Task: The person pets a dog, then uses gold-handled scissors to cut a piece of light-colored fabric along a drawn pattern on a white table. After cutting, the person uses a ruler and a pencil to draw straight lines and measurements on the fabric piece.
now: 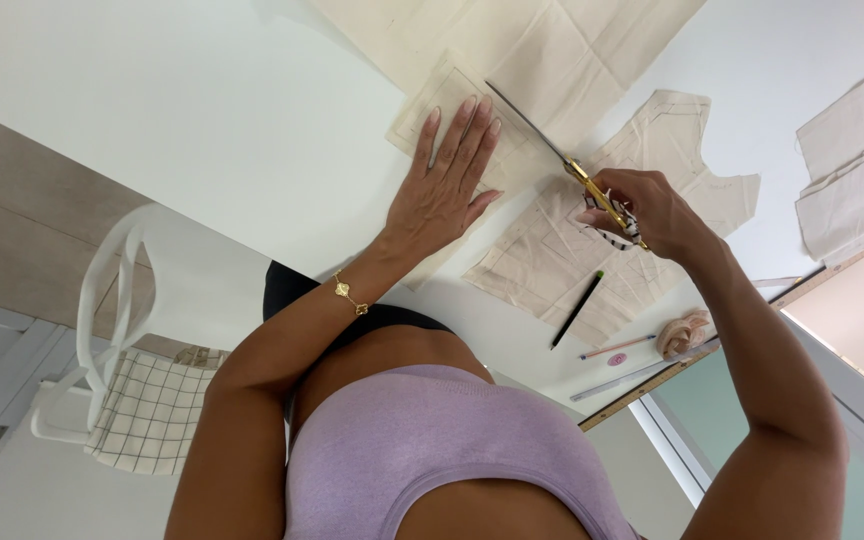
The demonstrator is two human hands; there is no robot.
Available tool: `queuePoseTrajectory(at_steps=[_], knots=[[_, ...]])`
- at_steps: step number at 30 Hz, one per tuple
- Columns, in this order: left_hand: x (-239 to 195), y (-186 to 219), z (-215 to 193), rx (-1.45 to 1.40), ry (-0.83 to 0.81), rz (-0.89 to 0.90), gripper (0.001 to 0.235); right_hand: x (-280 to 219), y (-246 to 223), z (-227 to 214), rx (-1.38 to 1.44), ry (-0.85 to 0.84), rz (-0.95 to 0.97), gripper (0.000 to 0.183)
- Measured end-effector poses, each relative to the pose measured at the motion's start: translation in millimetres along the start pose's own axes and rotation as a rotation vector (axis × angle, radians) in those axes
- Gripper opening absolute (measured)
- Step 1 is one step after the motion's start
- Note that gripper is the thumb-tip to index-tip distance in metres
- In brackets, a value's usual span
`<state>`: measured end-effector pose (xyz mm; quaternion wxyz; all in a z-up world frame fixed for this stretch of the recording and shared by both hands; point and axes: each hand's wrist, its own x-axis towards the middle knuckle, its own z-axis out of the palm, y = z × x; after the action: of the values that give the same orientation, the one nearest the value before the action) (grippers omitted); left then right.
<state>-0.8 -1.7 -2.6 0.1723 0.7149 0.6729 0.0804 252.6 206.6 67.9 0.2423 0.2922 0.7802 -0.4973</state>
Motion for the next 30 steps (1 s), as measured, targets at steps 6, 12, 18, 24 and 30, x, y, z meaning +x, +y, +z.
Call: queuePoseTrajectory(at_steps=[6, 12, 18, 24, 30], knots=[[-1.3, -0.6, 1.1, 0.040, 0.032, -0.004, 0.082, 6.0, -5.5, 0.0, -0.022, 0.019, -0.017, 0.043], [-0.7, -1.1, 5.3, -0.019, 0.014, 0.001, 0.081, 5.5, 4.7, -0.3, -0.120, 0.034, -0.084, 0.044], [-1.2, -0.8, 7.9, 0.003, 0.028, -0.002, 0.080, 18.9, -21.2, -6.9, -0.003, -0.025, -0.013, 0.037], [-1.9, 0.2, 10.6, 0.056, 0.034, -0.008, 0.081, 26.8, -28.7, -5.2, -0.035, 0.003, -0.053, 0.043], [-2.4, 0.8, 23.0, -0.012, 0.079, -0.009, 0.076, 23.0, -8.6, -0.1, -0.023, 0.047, -0.052, 0.037]])
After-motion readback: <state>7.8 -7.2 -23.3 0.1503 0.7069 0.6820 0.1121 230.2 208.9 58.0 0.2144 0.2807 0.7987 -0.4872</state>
